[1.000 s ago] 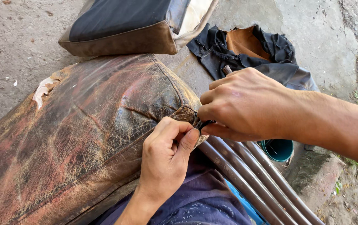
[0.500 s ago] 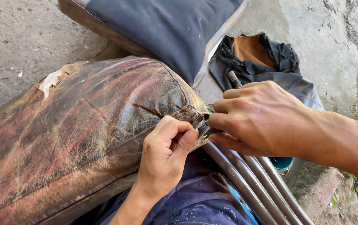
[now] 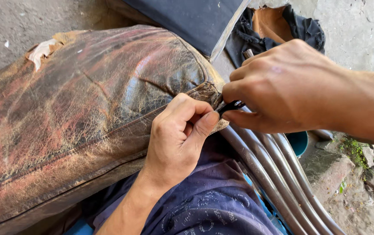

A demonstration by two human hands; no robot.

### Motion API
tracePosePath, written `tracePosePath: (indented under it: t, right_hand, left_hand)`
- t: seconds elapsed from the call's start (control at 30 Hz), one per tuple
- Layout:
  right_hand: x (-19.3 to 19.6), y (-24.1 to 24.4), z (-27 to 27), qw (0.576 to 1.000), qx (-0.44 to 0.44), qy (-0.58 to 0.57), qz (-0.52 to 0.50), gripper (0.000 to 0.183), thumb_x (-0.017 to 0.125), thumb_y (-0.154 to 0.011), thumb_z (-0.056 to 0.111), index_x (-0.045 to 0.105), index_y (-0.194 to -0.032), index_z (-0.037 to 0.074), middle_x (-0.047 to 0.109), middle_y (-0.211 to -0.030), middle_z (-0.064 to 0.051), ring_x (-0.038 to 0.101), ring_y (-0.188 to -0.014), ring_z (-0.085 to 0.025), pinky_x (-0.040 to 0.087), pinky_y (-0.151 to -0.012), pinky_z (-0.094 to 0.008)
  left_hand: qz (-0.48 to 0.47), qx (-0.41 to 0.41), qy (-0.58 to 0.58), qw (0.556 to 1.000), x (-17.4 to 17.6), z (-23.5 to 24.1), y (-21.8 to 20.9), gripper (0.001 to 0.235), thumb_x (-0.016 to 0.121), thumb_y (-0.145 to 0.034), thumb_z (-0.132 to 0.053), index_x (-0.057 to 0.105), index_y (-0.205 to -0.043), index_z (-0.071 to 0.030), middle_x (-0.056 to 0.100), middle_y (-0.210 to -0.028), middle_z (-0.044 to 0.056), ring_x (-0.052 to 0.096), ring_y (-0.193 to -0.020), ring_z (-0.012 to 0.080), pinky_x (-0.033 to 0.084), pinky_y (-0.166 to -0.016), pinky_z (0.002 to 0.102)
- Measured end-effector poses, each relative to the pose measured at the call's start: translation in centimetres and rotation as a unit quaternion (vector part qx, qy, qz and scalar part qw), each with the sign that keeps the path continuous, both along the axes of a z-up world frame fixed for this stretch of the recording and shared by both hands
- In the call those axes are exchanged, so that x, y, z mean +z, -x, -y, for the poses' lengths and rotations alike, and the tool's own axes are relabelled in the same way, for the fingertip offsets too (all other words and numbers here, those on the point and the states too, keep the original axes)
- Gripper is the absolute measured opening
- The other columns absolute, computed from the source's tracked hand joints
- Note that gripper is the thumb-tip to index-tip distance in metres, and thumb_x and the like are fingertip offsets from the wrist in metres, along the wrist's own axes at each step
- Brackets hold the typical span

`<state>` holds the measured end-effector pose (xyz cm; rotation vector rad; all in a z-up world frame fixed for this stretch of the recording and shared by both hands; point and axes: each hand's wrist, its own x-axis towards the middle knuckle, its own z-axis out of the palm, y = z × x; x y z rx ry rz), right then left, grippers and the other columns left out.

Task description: The person uses a small knife to carefully cut the stitching along the edge of a worn leather cushion. They work along the seam to detach the zipper from the leather, eventually pulling the zipper tape away from the cushion edge.

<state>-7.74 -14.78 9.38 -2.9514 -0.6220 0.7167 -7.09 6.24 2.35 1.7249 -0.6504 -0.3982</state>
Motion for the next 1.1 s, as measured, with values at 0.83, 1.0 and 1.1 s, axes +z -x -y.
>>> tracePosePath:
  t: [0.83, 1.0, 1.1]
  right_hand:
    - [-1.0, 1.8, 1.5, 0.981, -0.037, -0.173, 0.084, 0.021, 0.074, -0.082, 0.034, 0.076, -0.088, 0.013, 0.067, -0.069, -0.006, 0.066, -0.058, -0.026, 0.049, -0.047, -0.041]
    - [-0.8, 3.0, 1.8, 0.984, -0.086, -0.123, 0.092, 0.028, 0.078, -0.082, 0.039, 0.075, -0.092, 0.013, 0.066, -0.071, -0.007, 0.066, -0.058, -0.028, 0.049, -0.049, -0.042]
    - [-0.8, 3.9, 2.2, 0.971, -0.126, -0.169, 0.112, 0.031, 0.075, -0.084, 0.035, 0.073, -0.102, 0.01, 0.068, -0.075, -0.006, 0.066, -0.06, -0.027, 0.046, -0.047, -0.043]
  left_hand:
    - [-0.039, -0.009, 0.021, 0.999, -0.5, -0.4, 0.0, 0.012, 0.071, -0.1, -0.014, 0.067, -0.095, -0.003, 0.056, -0.084, 0.001, 0.049, -0.065, 0.0084, 0.043, -0.058, 0.024]
    - [0.095, -0.006, 0.031, 0.995, -1.1, -0.5, 0.6, 0.011, 0.072, -0.1, -0.014, 0.066, -0.1, -0.005, 0.06, -0.09, 0.003, 0.06, -0.071, 0.0147, 0.05, -0.064, 0.028]
    - [0.215, 0.002, 0.023, 0.976, -1.6, -0.2, 1.3, 0.012, 0.074, -0.101, -0.016, 0.067, -0.105, -0.007, 0.06, -0.096, 0.004, 0.066, -0.082, 0.0229, 0.053, -0.072, 0.034]
